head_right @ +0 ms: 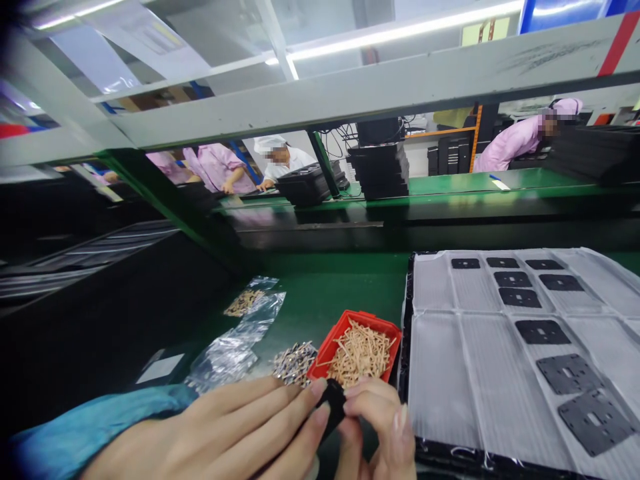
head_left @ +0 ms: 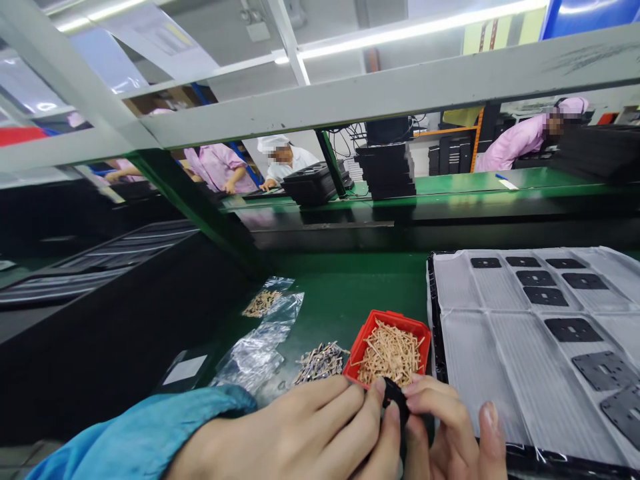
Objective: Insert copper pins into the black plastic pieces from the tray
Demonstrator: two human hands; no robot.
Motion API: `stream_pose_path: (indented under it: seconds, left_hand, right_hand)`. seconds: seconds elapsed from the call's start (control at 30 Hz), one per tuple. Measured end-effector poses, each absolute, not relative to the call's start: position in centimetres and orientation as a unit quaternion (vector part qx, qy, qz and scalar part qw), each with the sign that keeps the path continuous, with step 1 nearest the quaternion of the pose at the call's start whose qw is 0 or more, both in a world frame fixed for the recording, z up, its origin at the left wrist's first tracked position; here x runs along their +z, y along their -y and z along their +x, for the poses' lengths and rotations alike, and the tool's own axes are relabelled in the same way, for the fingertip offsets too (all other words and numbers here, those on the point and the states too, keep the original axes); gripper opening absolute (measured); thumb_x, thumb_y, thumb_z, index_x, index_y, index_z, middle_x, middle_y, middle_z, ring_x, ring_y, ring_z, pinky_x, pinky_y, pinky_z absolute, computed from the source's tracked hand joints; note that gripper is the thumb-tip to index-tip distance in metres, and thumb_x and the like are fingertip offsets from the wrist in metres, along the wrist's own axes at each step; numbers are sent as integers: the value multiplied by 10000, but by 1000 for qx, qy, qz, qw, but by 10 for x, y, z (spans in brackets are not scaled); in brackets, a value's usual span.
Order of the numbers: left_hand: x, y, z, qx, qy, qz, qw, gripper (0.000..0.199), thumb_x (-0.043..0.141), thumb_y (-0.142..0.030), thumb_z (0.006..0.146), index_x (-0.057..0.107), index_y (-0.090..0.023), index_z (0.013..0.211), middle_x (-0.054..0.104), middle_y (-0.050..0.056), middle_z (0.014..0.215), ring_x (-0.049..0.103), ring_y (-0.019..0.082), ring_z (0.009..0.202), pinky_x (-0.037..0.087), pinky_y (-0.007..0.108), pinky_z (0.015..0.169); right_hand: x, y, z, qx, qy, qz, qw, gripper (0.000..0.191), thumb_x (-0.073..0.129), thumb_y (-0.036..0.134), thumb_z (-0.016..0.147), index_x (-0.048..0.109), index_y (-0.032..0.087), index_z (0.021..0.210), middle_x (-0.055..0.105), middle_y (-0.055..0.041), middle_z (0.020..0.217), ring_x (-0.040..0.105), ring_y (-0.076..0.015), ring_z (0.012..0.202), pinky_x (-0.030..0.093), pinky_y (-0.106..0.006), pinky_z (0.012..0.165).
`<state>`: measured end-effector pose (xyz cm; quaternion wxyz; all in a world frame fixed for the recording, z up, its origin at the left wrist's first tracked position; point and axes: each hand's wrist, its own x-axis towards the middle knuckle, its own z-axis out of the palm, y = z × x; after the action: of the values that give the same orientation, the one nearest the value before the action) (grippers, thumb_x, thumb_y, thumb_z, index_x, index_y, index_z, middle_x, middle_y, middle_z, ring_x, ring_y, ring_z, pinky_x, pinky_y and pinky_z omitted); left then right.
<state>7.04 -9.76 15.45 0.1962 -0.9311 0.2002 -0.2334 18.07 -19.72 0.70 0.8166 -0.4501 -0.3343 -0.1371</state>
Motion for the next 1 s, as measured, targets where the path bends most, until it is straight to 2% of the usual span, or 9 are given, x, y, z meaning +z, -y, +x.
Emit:
stream_pose_path:
  seconds: [0.13,0.2,0.3,0.47,0.5,0.6,0.67,0.8,1.0]
  left_hand:
    - [157,99,72,-206,-202,-937,196,291,531,-211,1092,806,-121,1113,821,104,917,732,199,698,636,290,639]
    - [158,100,73,-198,-203,-938,197,246,578,-236,1085,798,-127,1107,818,100,913,731,194,697,642,284,649]
    - [159,101,75,-195,-204,-941,188,213,604,-235,1079,783,-119,1090,813,101,905,737,195,697,652,284,644]
    - [154,103,81,-207,-208,-942,162,196,625,-220,1066,776,-97,1039,785,98,823,730,196,661,654,282,598]
    - [152,103,82,-210,-208,-942,160,195,631,-227,1068,775,-104,1023,776,90,801,722,191,648,652,276,591]
    - [150,103,82,-206,-202,-944,161,189,662,-265,1067,773,-117,1028,767,75,790,717,182,638,651,268,590]
    - [149,102,79,-205,-203,-943,164,216,677,-296,1061,776,-105,1063,780,83,820,730,187,651,650,273,594]
    - [147,99,71,-230,-204,-934,184,268,657,-329,1066,797,-107,1117,815,111,904,753,202,684,642,285,586]
    - [145,93,63,-245,-232,-916,218,231,637,-276,1018,825,-149,1064,834,103,967,765,205,744,654,283,610]
  right_hand:
    - [14,199,187,-133,359,-459,801,151,601,167,1092,700,255,1166,746,-7,873,752,-169,865,686,-319,822]
    - [16,199,190,-133,372,-458,796,131,601,162,1095,703,232,1137,747,-6,869,755,-150,900,674,-279,864]
    - [19,200,194,-151,381,-447,795,190,585,149,1098,670,227,1250,746,4,843,760,-151,900,682,-289,862]
    - [19,200,196,-168,400,-450,781,518,624,62,1051,546,223,1538,774,19,849,770,-148,883,694,-305,868]
    - [17,199,195,-172,397,-450,781,523,610,65,1058,534,218,1552,766,17,829,764,-154,864,698,-312,844]
    - [10,197,193,-184,392,-450,781,300,552,157,1111,645,245,1382,728,8,768,729,-169,774,696,-326,753]
    - [10,197,192,-181,399,-462,772,175,549,209,1124,700,254,1201,726,-1,784,720,-162,767,692,-317,775]
    - [20,200,193,-162,406,-493,752,173,556,254,1135,691,219,1033,721,-12,799,746,-152,851,673,-263,848]
    - [30,207,212,-179,484,-483,707,297,539,229,1144,718,209,907,753,5,761,764,-113,765,679,-205,805]
